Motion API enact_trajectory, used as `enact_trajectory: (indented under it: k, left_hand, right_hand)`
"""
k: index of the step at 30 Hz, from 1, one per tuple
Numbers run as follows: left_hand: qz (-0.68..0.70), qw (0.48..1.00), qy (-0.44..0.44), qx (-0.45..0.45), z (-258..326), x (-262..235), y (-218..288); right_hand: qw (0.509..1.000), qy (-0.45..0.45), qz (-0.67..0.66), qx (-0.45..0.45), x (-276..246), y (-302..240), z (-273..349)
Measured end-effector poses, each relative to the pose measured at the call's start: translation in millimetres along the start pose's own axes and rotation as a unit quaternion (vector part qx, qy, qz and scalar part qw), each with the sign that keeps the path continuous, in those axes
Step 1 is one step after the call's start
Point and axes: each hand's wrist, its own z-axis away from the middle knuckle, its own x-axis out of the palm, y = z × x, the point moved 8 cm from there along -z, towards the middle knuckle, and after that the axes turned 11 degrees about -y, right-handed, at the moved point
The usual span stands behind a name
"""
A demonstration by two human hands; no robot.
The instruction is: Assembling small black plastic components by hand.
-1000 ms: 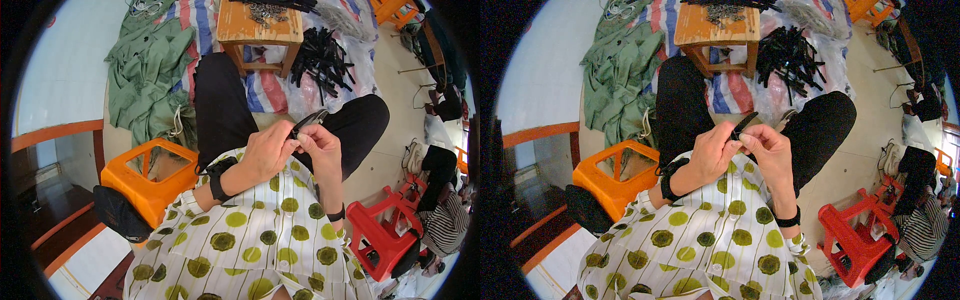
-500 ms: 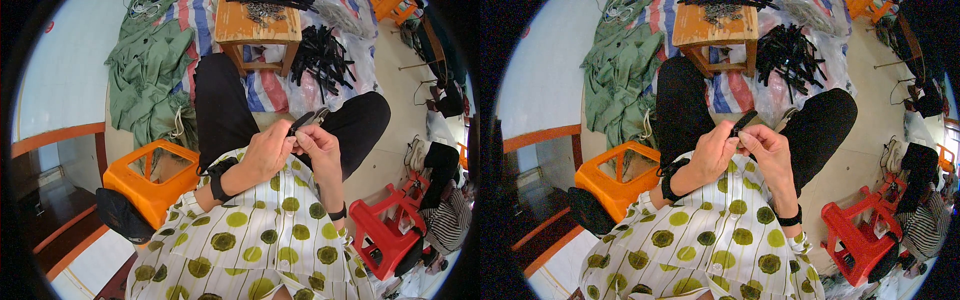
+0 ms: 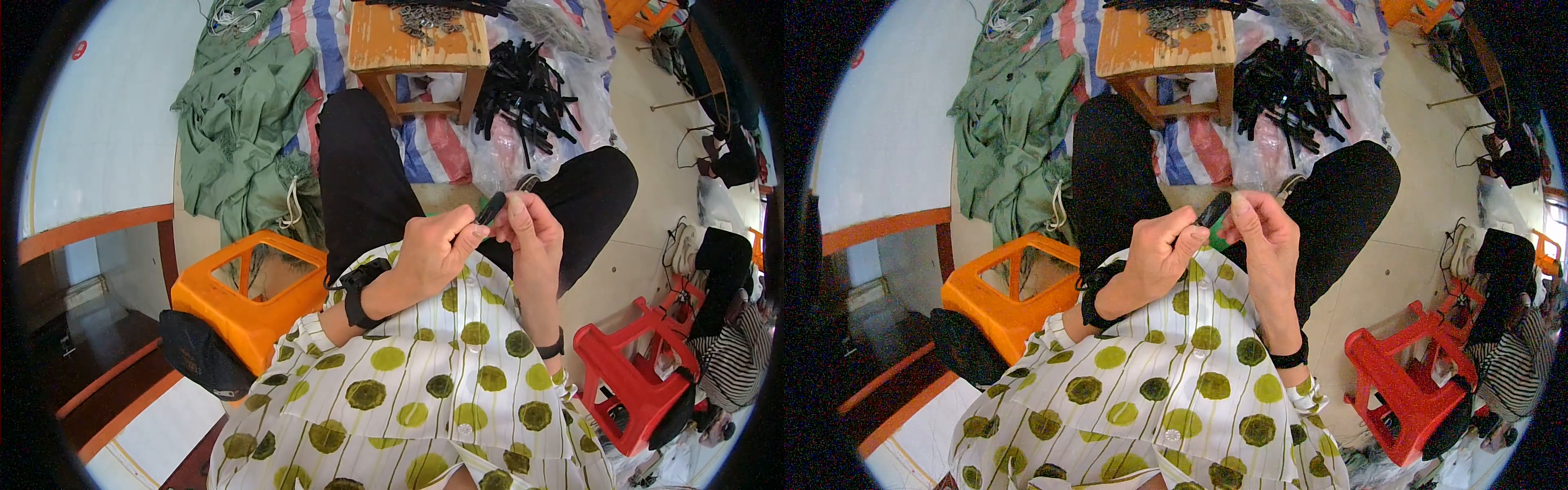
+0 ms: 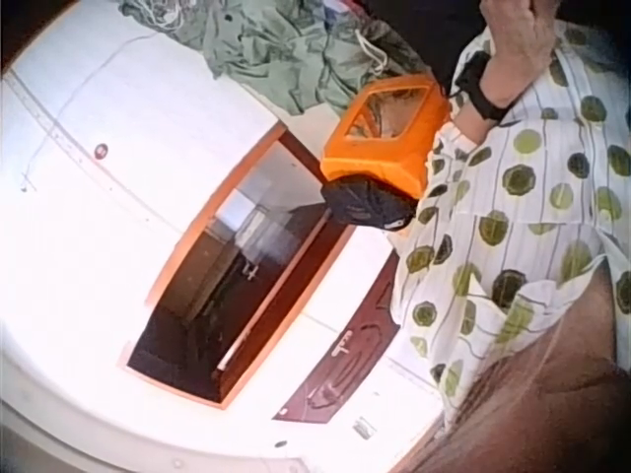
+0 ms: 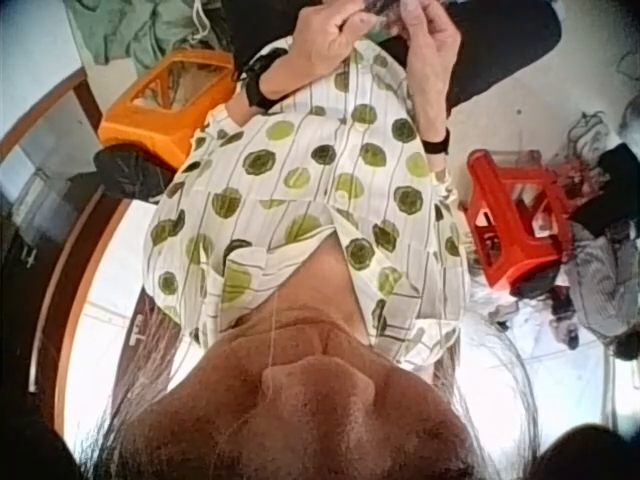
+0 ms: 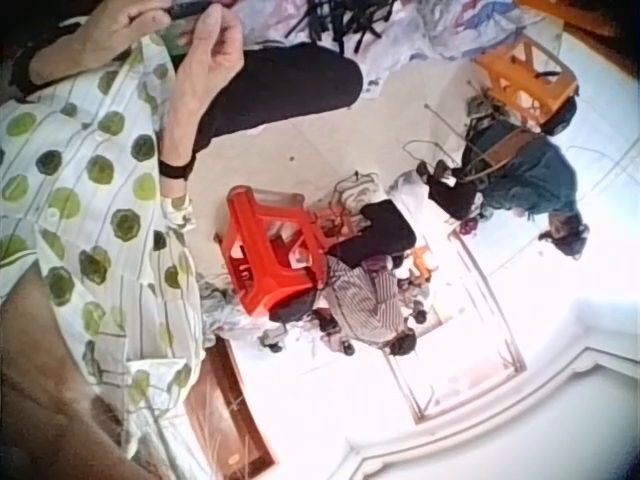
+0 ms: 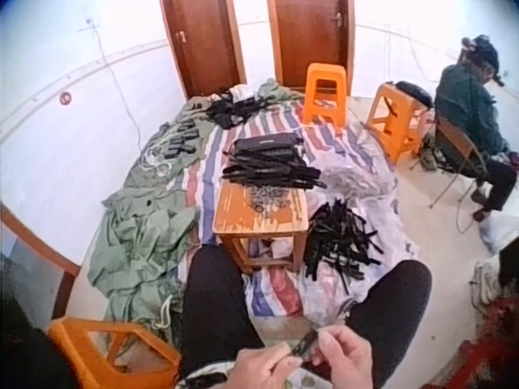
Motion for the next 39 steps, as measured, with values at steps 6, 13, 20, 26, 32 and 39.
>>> enact_trajectory:
  k: [6, 13, 20, 26, 32, 39]
  left_hand:
    - [0.055, 0.994, -0.070, -0.059, 0.1, 9.9, -13.5]
    - [0.184, 0.970, -0.139, -0.080, -1.0, 17.3, -6.1]
    - [0.243, 0.956, -0.091, -0.140, 5.4, 16.1, -12.9]
    - [0.336, 0.928, -0.072, -0.141, 9.5, 12.5, -21.7]
    - [0.366, 0.916, -0.081, -0.146, 7.2, 16.9, -26.6]
    - [0.324, 0.931, -0.111, -0.126, -0.6, 22.2, -27.4]
  right_hand:
    - [0.994, 0.028, 0.102, -0.035, -4.7, -10.7, 0.0]
    - [0.997, -0.026, 0.061, -0.026, -1.6, -9.5, -7.2]
    - [0.987, 0.035, 0.135, -0.076, 2.1, -17.1, -21.1]
    - [0.998, 0.035, 0.023, -0.040, 1.5, 2.2, -26.8]
    - [0.993, -0.015, -0.113, 0.041, -7.1, 23.8, -22.4]
    - [0.998, 0.008, -0.057, 0.018, -2.2, 10.1, -27.6]
